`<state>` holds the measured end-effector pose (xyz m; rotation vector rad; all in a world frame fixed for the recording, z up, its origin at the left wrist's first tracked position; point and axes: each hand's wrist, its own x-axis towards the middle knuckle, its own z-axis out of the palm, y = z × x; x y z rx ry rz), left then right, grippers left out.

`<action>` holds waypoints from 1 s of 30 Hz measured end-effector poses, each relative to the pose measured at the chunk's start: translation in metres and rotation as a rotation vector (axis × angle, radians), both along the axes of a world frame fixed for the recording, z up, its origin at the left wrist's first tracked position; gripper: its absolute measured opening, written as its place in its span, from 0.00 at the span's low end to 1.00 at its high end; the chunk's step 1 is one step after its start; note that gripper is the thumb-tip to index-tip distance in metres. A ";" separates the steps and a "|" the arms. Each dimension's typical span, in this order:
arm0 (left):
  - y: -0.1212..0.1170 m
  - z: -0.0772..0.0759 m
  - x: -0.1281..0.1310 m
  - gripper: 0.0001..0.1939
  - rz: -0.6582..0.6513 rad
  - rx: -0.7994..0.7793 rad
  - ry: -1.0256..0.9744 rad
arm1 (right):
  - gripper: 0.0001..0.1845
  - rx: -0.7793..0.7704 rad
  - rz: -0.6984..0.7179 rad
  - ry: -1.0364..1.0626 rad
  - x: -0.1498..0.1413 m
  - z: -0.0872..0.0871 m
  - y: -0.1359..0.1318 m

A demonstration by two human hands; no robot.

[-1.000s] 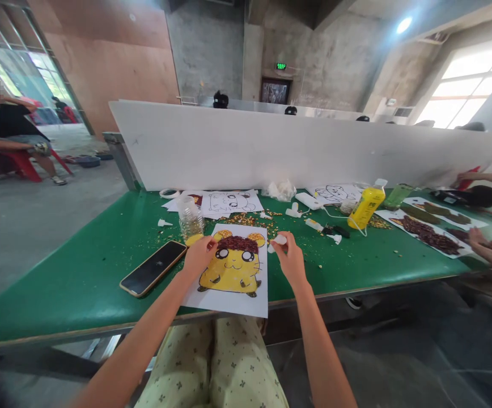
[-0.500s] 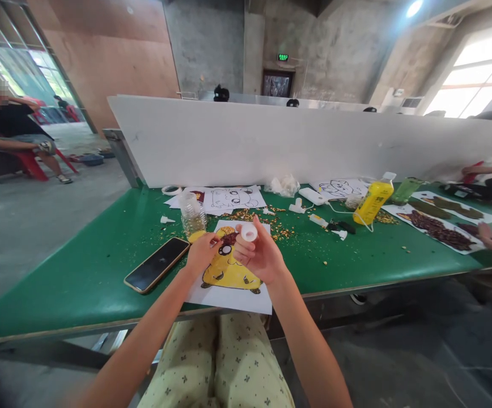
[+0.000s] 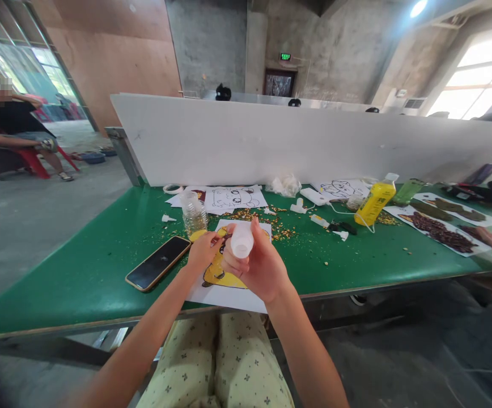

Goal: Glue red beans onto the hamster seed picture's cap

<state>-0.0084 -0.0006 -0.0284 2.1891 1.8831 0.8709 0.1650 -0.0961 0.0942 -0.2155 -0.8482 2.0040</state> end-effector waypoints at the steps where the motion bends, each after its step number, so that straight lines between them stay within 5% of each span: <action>1: 0.000 0.000 0.000 0.10 0.000 -0.001 0.000 | 0.24 0.009 -0.010 -0.017 0.000 0.000 -0.001; 23: 0.000 0.001 0.000 0.08 0.004 -0.012 0.009 | 0.23 0.138 -0.010 -0.074 0.002 0.013 -0.019; 25: -0.001 0.001 0.000 0.08 0.002 -0.014 0.013 | 0.23 0.162 -0.073 -0.141 0.007 0.010 -0.016; 30: -0.002 0.002 -0.001 0.08 0.002 -0.026 0.024 | 0.20 0.367 -0.576 -0.639 0.049 -0.018 0.008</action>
